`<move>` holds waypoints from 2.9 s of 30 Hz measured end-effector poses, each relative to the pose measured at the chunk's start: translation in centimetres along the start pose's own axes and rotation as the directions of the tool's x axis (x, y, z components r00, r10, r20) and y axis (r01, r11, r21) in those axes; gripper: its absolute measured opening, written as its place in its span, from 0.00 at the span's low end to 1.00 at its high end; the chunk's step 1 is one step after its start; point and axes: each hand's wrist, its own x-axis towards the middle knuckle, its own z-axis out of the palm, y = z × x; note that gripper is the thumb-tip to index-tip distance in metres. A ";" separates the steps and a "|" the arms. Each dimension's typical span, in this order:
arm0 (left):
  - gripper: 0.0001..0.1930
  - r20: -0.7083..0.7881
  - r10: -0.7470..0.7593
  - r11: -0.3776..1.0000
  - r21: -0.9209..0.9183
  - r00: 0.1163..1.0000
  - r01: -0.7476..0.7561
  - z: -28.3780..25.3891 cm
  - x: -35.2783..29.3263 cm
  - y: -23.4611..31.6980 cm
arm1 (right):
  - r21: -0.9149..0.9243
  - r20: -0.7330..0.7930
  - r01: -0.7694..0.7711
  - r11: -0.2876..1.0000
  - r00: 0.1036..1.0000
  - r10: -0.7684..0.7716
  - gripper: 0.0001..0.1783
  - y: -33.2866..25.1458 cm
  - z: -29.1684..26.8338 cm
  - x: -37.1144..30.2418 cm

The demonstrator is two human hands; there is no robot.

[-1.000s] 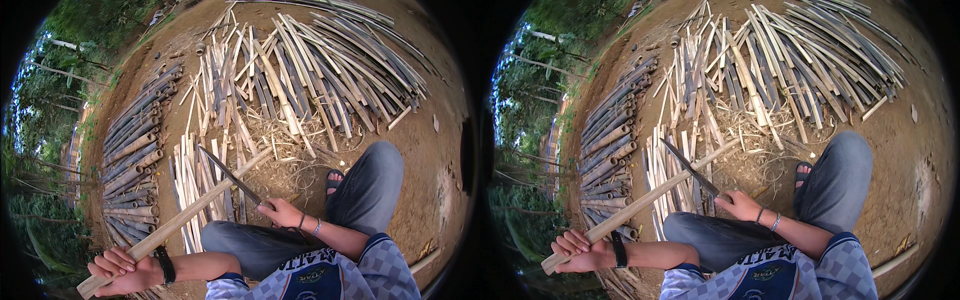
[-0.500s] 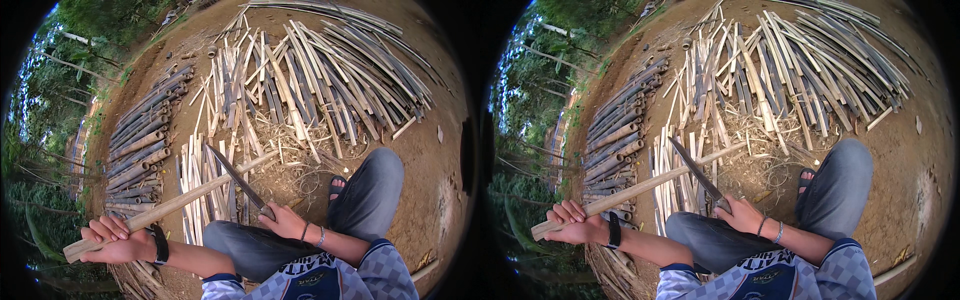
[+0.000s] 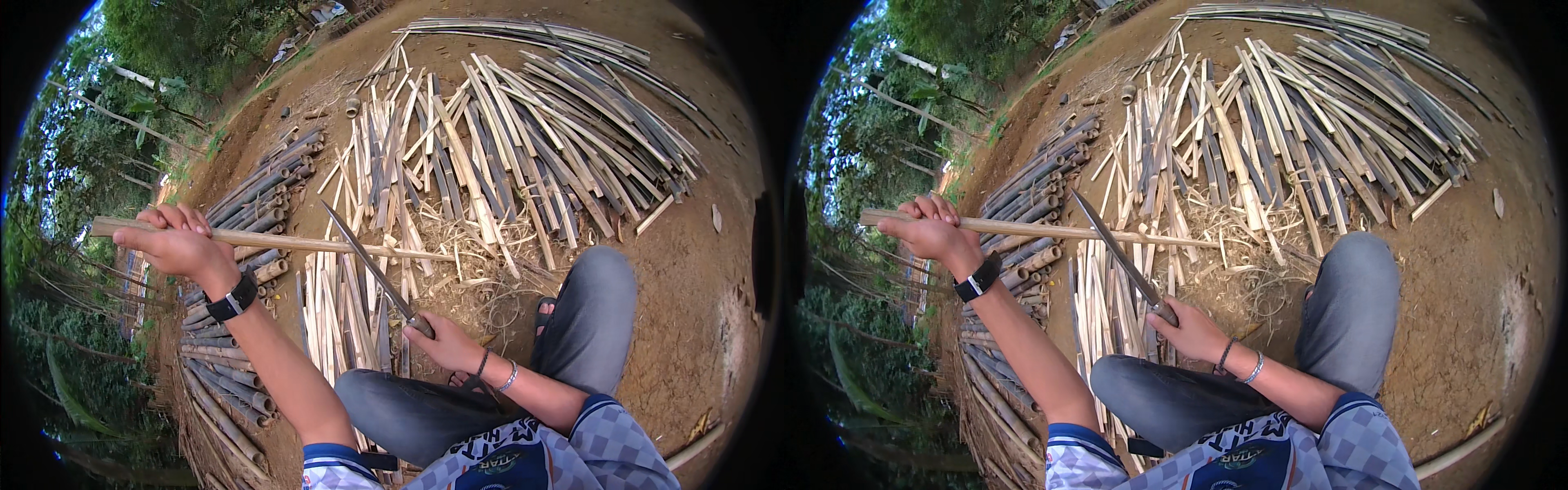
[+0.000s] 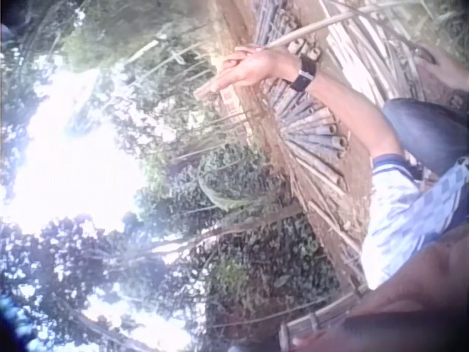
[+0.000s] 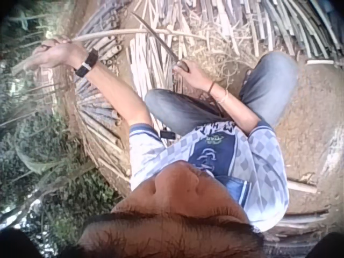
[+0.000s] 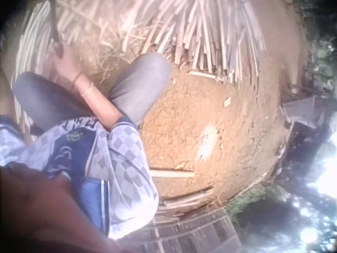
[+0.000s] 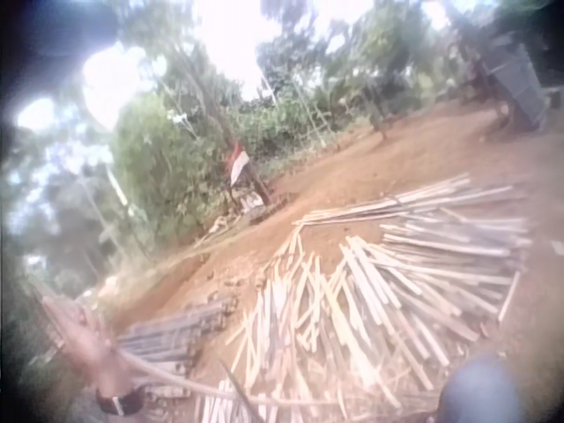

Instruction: The person shaves a thin strip of bamboo using a knife while holding it by hand against a pile of bamboo on the ground.

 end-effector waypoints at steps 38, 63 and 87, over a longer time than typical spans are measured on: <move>0.31 -0.050 0.043 0.999 0.008 0.998 -0.043 -10.8 -8.4 7.0 | 0.027 0.121 -0.411 0.911 0.906 0.405 0.29 6.8 -1.4 -0.5; 0.32 0.154 0.100 0.995 0.004 0.983 -0.101 -16.9 -7.2 11.2 | -0.121 0.437 0.012 0.993 0.898 0.043 0.31 1.7 2.6 -3.5; 0.31 0.155 0.067 0.998 -0.026 0.986 -0.064 -15.9 -6.4 10.6 | -0.124 0.500 0.165 0.978 0.862 -0.082 0.29 1.4 3.1 -3.6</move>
